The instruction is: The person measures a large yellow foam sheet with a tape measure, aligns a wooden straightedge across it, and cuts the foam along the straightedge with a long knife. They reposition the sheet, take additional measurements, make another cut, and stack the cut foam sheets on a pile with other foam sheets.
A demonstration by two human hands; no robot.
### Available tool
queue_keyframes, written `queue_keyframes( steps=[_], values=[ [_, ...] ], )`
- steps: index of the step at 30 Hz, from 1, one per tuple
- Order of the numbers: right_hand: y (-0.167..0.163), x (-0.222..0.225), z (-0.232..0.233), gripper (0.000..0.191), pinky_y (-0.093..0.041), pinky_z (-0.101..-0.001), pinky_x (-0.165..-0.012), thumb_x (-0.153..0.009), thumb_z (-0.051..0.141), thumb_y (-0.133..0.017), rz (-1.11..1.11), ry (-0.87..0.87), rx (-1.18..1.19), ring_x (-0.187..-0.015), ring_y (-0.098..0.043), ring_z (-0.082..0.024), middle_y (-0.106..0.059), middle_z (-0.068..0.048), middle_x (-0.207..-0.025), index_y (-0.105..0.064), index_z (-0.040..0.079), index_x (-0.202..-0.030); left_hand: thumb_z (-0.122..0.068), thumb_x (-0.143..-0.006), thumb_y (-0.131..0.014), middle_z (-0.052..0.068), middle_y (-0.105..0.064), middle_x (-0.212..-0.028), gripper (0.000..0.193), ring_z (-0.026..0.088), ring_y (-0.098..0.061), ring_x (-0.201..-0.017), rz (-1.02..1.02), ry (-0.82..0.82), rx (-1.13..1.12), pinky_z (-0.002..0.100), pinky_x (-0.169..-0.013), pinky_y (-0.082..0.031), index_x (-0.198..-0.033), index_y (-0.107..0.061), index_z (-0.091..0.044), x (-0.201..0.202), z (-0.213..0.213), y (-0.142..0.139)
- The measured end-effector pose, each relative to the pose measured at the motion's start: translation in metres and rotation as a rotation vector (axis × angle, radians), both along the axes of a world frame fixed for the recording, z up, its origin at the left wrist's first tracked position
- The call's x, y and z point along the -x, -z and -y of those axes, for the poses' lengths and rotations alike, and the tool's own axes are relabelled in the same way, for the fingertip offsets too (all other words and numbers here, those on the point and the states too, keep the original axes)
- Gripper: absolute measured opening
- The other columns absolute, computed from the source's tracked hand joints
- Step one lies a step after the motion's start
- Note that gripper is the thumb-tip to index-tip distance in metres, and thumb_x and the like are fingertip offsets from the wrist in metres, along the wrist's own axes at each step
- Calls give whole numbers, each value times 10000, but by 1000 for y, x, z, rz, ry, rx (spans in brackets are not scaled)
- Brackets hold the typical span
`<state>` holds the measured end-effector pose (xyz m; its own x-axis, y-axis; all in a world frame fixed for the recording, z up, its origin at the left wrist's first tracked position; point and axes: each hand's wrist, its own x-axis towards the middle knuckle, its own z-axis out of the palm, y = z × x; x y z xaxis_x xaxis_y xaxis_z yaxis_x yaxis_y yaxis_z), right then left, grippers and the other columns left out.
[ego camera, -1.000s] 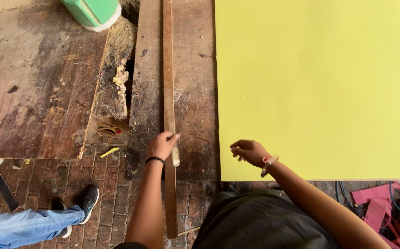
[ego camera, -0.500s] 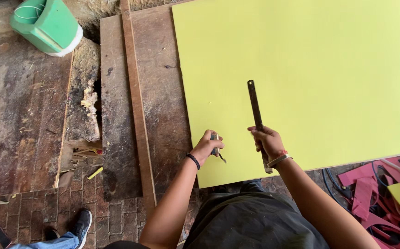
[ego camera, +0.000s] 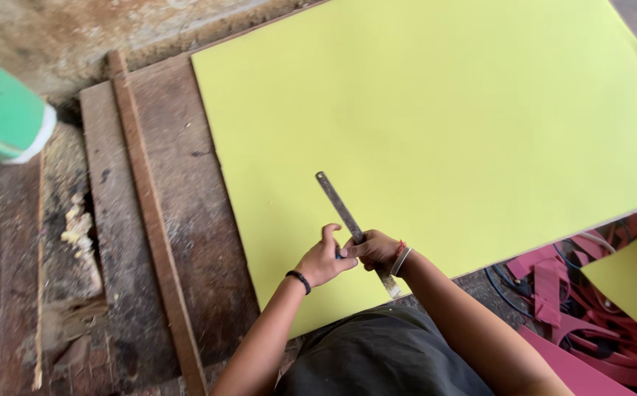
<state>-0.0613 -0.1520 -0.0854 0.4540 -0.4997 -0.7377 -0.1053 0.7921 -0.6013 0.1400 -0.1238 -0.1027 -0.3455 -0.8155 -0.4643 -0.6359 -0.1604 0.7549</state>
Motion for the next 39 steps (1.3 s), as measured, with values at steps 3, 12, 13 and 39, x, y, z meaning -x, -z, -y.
queue_keyframes(
  steps=[3,12,13,39],
  values=[
    [15,22,12,208,-315,-267,-459,-798,156,-859,194,36,-71,-462,-374,-87,-445,47,-560,-670,86,-849,-575,-699,-865,125,-687,-1002,864,263,-699,-906,197,28,22,389,-815,-570,-1317,-491,-101,5,13,-19],
    [21,148,93,103,-361,-268,-449,-881,127,-787,-212,401,176,-491,-405,-84,-633,-8,-731,-701,70,-875,-465,-807,-833,56,-759,-818,410,210,-719,-763,482,-210,-55,356,-727,-575,-908,-730,-81,-50,43,-35],
    [21,165,103,74,-386,-272,-457,-898,114,-752,-150,490,181,-505,-426,-93,-680,-22,-777,-694,69,-887,-429,-804,-827,53,-768,-840,366,206,-729,-785,424,-255,9,349,-735,-576,-910,-744,-89,-57,45,-26],
    [77,186,163,414,-416,-247,-462,-864,17,-855,-607,1079,218,-507,-520,-70,-742,-66,-954,-616,61,-1200,-313,-924,-723,-26,-773,-910,141,165,-696,-825,556,-544,-193,380,-805,-561,-1011,-828,-276,-225,42,1]
  ],
)
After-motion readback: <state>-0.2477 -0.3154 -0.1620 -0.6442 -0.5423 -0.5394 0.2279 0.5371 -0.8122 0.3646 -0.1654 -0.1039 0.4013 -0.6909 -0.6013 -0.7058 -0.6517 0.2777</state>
